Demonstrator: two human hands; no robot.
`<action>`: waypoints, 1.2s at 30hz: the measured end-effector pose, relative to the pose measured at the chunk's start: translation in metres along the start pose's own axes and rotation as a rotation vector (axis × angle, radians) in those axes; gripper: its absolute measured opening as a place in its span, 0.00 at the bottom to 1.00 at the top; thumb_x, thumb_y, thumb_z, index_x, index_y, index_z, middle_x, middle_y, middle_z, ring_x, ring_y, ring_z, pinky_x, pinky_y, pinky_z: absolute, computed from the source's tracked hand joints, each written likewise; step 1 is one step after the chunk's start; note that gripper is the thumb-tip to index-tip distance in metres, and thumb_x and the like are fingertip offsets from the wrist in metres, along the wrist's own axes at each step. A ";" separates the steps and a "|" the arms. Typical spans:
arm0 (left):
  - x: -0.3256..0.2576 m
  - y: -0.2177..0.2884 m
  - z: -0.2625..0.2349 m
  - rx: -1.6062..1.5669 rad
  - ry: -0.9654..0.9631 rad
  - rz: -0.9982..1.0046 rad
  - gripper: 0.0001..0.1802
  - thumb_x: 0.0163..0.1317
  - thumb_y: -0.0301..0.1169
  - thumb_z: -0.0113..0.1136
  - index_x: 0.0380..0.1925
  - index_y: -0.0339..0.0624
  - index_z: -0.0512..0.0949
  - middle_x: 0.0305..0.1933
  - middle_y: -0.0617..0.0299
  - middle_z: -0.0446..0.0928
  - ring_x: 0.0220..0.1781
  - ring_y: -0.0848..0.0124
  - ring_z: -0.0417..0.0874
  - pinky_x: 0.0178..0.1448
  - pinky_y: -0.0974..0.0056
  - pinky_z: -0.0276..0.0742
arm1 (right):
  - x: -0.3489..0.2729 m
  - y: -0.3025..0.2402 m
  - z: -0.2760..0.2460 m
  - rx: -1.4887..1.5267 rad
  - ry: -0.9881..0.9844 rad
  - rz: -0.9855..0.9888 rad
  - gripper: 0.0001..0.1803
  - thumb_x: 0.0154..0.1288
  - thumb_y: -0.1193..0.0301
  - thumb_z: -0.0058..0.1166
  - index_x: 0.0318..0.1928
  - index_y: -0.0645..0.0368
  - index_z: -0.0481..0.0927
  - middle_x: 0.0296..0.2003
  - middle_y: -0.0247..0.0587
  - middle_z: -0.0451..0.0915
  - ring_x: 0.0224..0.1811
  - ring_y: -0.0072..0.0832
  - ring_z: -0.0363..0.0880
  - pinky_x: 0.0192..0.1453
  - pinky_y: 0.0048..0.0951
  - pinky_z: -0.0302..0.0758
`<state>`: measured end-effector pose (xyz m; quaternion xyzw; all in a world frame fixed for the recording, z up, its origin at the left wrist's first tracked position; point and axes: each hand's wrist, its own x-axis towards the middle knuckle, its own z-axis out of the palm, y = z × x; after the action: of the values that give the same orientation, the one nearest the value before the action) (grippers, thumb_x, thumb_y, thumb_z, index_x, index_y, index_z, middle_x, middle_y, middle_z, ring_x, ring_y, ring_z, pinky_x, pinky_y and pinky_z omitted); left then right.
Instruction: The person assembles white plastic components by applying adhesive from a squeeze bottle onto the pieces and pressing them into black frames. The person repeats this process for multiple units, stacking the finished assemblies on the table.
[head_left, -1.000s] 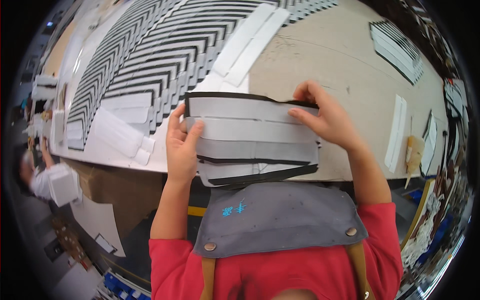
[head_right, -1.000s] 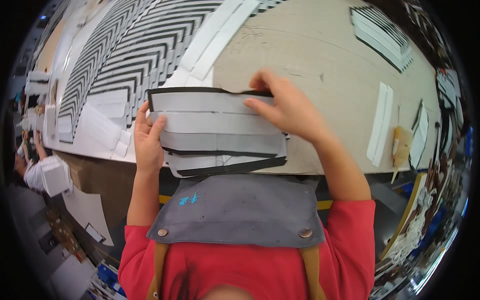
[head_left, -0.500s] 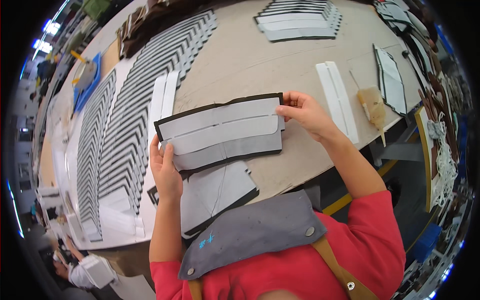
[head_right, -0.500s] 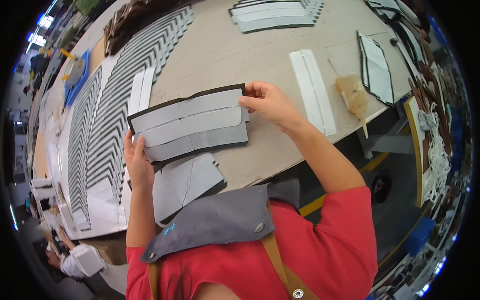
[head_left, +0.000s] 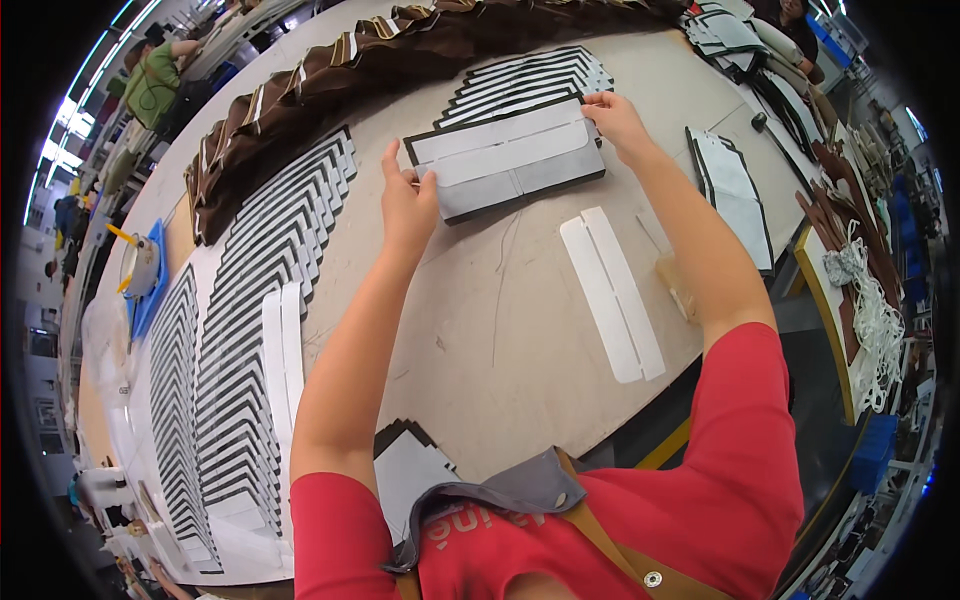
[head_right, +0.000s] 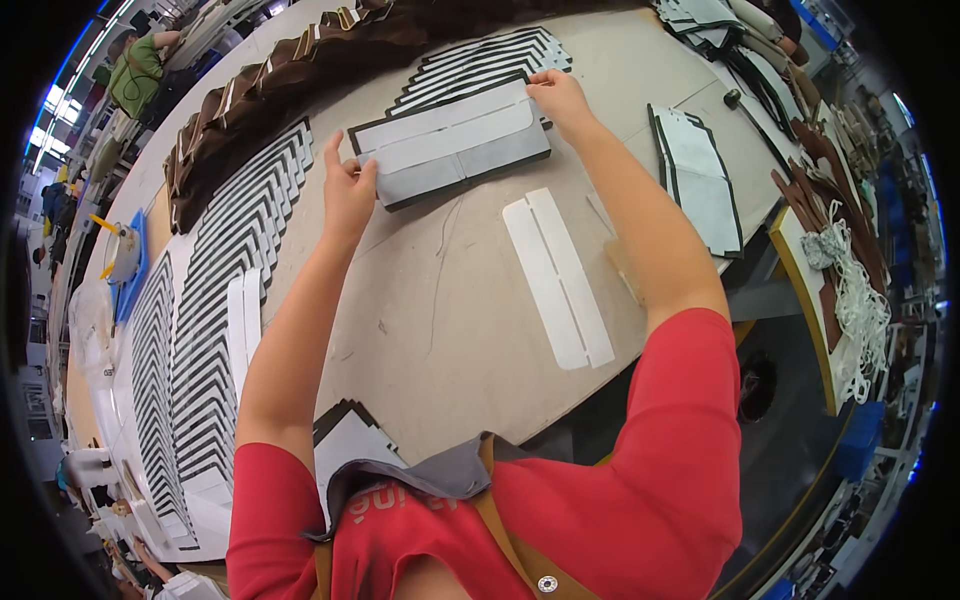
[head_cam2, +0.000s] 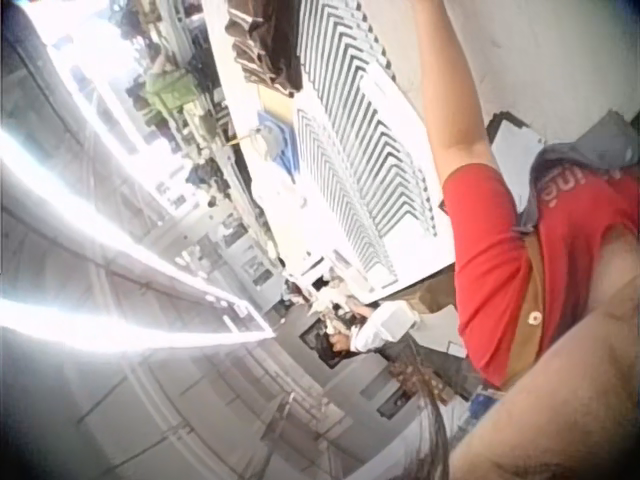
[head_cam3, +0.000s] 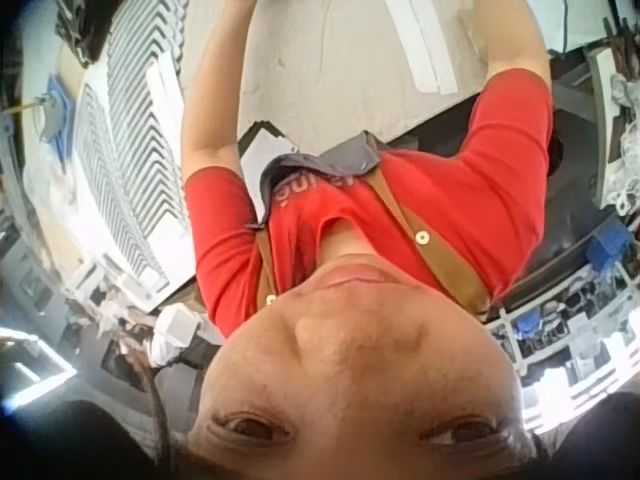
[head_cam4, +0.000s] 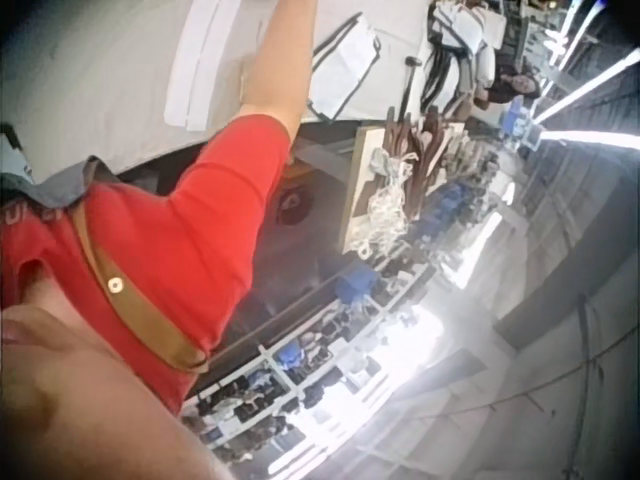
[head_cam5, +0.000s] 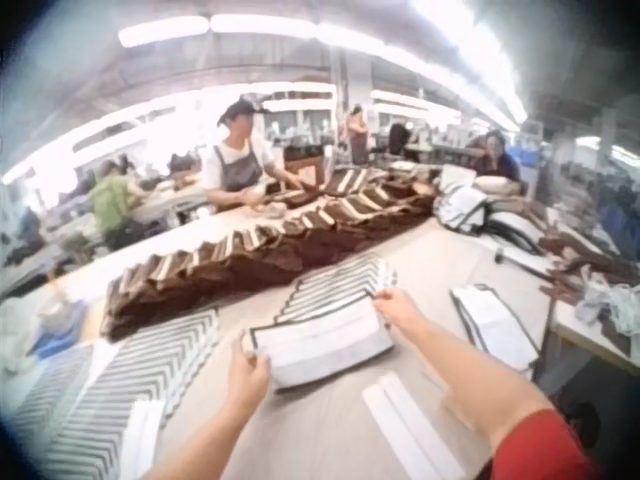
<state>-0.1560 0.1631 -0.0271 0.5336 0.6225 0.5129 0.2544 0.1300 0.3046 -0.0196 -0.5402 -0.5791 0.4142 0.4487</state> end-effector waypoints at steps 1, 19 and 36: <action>0.010 0.000 0.004 0.022 0.013 -0.014 0.34 0.58 0.25 0.55 0.64 0.39 0.53 0.21 0.59 0.72 0.23 0.68 0.74 0.33 0.64 0.70 | 0.017 0.010 0.002 -0.054 0.035 -0.023 0.12 0.54 0.72 0.57 0.40 0.62 0.79 0.30 0.35 0.78 0.33 0.23 0.75 0.38 0.24 0.72; 0.018 -0.004 0.009 0.345 -0.087 0.004 0.31 0.58 0.26 0.52 0.62 0.34 0.55 0.23 0.52 0.75 0.30 0.54 0.79 0.38 0.56 0.72 | 0.047 0.028 0.022 -0.485 0.042 -0.019 0.13 0.50 0.71 0.56 0.39 0.58 0.74 0.31 0.43 0.79 0.37 0.34 0.78 0.43 0.31 0.73; -0.001 0.020 -0.043 0.568 -0.003 0.052 0.24 0.61 0.38 0.52 0.56 0.42 0.65 0.43 0.54 0.75 0.42 0.55 0.79 0.44 0.54 0.73 | -0.052 -0.046 0.018 -0.897 -0.255 -0.344 0.10 0.60 0.68 0.49 0.39 0.58 0.78 0.37 0.48 0.78 0.41 0.46 0.77 0.44 0.42 0.74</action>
<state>-0.1851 0.1446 0.0063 0.6002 0.7268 0.3235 0.0825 0.1017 0.2492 0.0168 -0.5217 -0.8313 0.1070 0.1593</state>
